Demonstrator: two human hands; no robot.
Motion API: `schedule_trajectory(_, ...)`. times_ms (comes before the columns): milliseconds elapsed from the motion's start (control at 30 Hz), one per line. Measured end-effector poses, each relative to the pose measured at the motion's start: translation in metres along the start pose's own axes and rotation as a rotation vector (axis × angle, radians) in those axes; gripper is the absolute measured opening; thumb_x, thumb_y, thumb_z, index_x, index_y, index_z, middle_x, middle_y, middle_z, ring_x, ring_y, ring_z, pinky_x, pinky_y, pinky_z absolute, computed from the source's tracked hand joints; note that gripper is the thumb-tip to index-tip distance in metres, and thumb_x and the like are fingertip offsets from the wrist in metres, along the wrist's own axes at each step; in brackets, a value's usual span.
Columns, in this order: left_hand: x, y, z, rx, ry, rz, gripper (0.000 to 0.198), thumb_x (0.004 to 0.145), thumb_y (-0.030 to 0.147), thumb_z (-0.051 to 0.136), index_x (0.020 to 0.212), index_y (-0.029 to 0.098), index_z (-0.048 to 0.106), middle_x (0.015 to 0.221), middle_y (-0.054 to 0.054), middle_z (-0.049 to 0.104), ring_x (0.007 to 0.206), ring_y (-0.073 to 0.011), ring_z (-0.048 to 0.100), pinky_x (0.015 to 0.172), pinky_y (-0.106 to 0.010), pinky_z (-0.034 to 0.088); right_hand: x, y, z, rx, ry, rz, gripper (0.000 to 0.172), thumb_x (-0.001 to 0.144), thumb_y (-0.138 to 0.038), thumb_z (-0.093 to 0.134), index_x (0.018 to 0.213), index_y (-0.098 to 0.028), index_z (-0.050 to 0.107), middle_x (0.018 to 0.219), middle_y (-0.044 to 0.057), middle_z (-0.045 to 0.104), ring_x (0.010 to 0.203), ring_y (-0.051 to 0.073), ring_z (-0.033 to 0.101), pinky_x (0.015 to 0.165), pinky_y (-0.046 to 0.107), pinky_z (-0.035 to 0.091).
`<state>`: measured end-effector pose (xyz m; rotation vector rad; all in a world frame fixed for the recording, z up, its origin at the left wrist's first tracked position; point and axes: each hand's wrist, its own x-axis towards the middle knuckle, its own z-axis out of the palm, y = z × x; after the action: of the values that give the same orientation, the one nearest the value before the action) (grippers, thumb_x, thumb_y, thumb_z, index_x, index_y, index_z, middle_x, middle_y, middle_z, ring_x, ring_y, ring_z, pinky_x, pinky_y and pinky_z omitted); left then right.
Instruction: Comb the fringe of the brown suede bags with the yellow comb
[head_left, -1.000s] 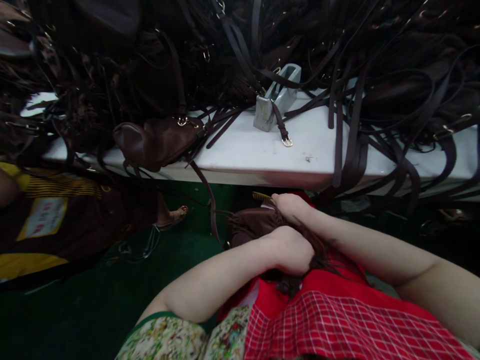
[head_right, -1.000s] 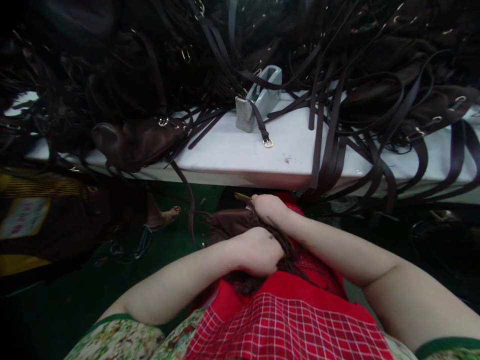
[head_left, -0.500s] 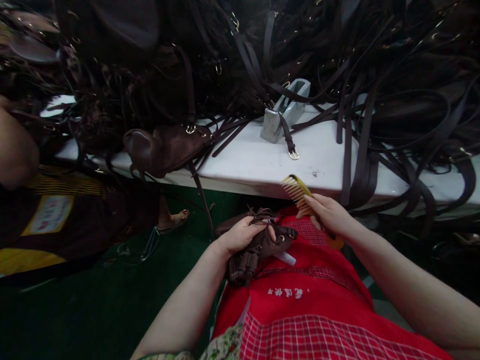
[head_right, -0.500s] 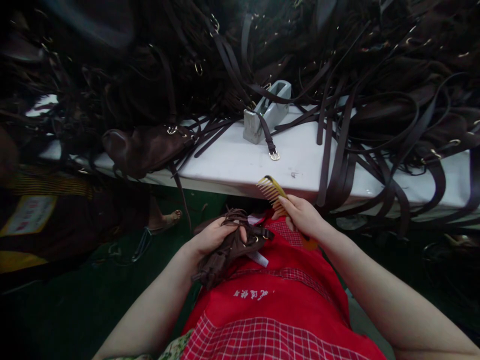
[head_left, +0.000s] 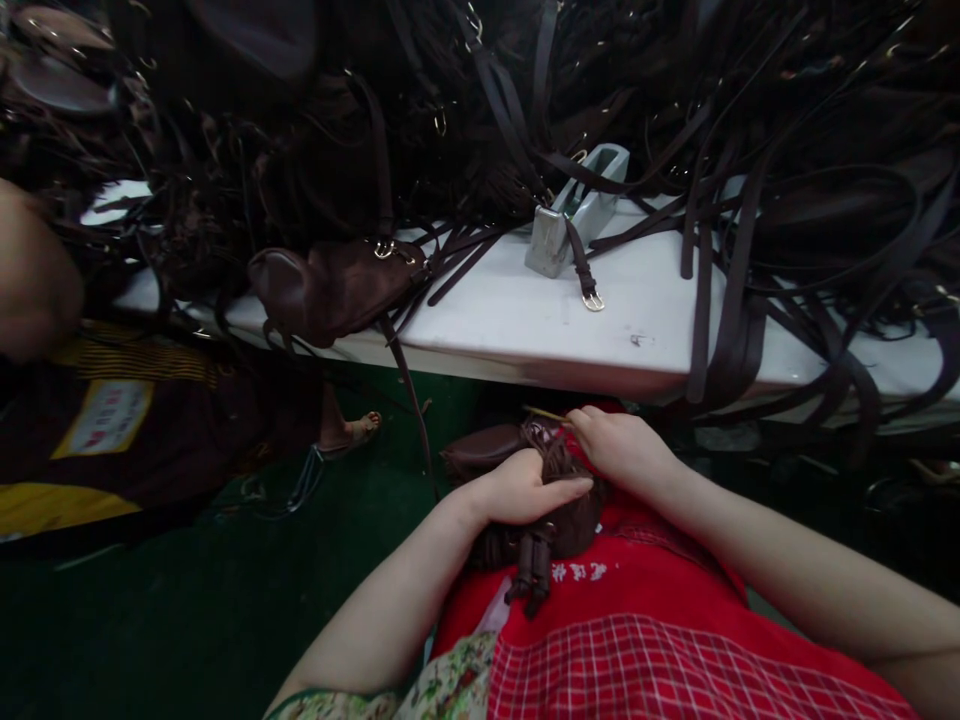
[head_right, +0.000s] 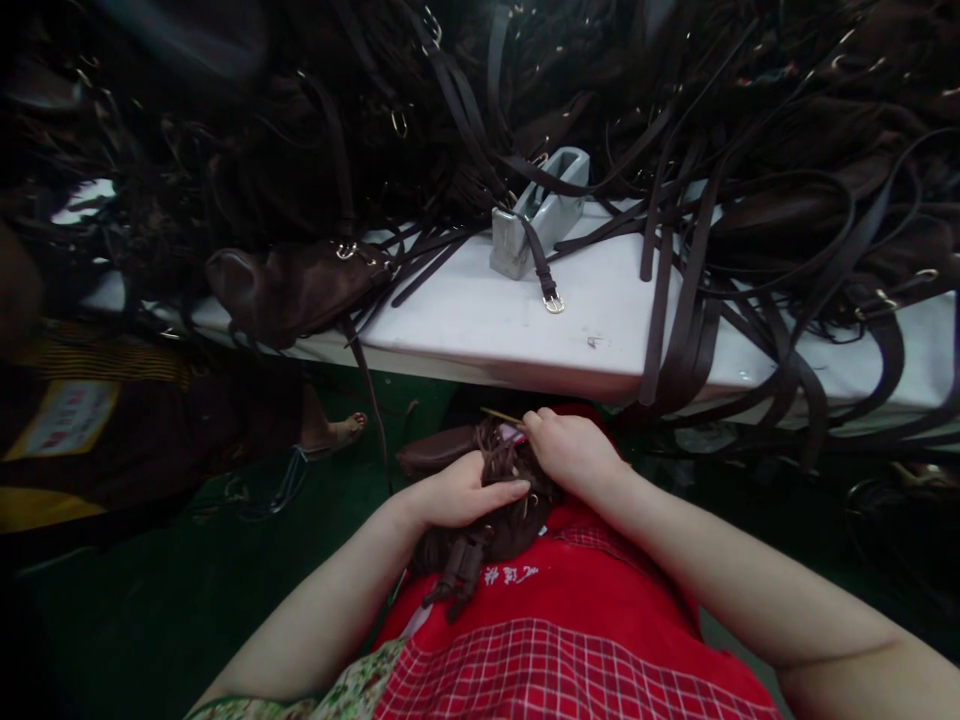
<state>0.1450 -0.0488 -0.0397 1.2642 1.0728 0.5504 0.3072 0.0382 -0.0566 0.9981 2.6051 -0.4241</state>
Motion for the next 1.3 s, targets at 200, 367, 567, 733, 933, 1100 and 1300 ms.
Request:
schedule_trajectory(200,-0.002,0.001,0.004,0.151,-0.030,-0.047,0.044,0.088,0.051,0.047,0.099,0.013,0.066,0.093,-0.005,0.069,0.089,-0.0201,0.062,0.085,-0.029,0.048,0.025,0.027,0.027,0.032,-0.096,0.125,0.039,0.099,-0.033,0.024,0.104,-0.014,0.058,0.095,0.013,0.068,0.086,0.022,0.065,0.072,0.029,0.045)
schedule_trajectory(367,-0.003,-0.005,0.002,0.118,0.008,-0.019,0.045,0.090,0.050,0.044,0.105,0.013,0.064,0.097,-0.004,0.069,0.089,-0.0188,0.062,0.085,-0.028,0.048,-0.002,0.030,0.013,0.477,0.118,0.049,0.045,0.100,-0.040,0.021,0.089,-0.017,0.057,0.081,0.006,0.066,0.073,0.016,0.060,0.070,0.025,0.044)
schedule_trajectory(567,0.002,-0.006,0.003,0.187,0.055,0.034,0.039,0.091,0.042,0.045,0.112,0.014,0.061,0.108,-0.007,0.067,0.098,-0.0203,0.061,0.093,-0.033,0.045,-0.045,0.008,-0.021,0.642,0.042,-0.141,0.042,0.098,-0.043,0.026,0.088,-0.018,0.058,0.077,0.004,0.064,0.069,0.015,0.057,0.064,0.024,0.043)
schedule_trajectory(733,0.000,-0.004,0.003,0.168,0.035,0.100,0.036,0.092,0.039,0.042,0.110,0.014,0.061,0.107,-0.007,0.067,0.098,-0.0197,0.060,0.092,-0.032,0.045,-0.042,0.001,-0.016,0.149,0.011,-0.141,0.032,0.097,-0.034,0.030,0.088,-0.020,0.058,0.082,0.005,0.065,0.071,0.018,0.060,0.062,0.027,0.038)
schedule_trajectory(933,-0.010,-0.002,0.002,0.189,-0.020,0.012,0.044,0.093,0.045,0.038,0.093,0.011,0.066,0.086,-0.004,0.069,0.076,-0.0163,0.061,0.073,-0.025,0.048,-0.027,0.020,-0.004,-0.051,0.066,0.043,0.029,0.098,-0.030,0.029,0.103,-0.019,0.056,0.095,0.008,0.065,0.076,0.020,0.064,0.059,0.027,0.038)
schedule_trajectory(1100,-0.008,0.001,0.001,0.249,-0.038,0.022,0.046,0.094,0.046,0.036,0.087,0.011,0.065,0.079,-0.003,0.065,0.070,-0.0141,0.057,0.066,-0.023,0.044,-0.016,0.028,0.008,-0.026,0.077,0.040,0.031,0.099,-0.033,0.027,0.098,-0.020,0.055,0.093,0.006,0.067,0.081,0.020,0.065,0.062,0.026,0.039)
schedule_trajectory(1300,-0.005,0.011,0.012,0.529,-0.064,0.019,0.049,0.095,0.045,0.032,0.077,0.013,0.064,0.070,-0.005,0.065,0.066,-0.0159,0.058,0.063,-0.024,0.043,0.002,0.024,0.032,0.112,-0.034,0.095,0.038,0.098,-0.037,0.026,0.096,-0.017,0.058,0.089,0.010,0.069,0.082,0.022,0.065,0.067,0.029,0.042)
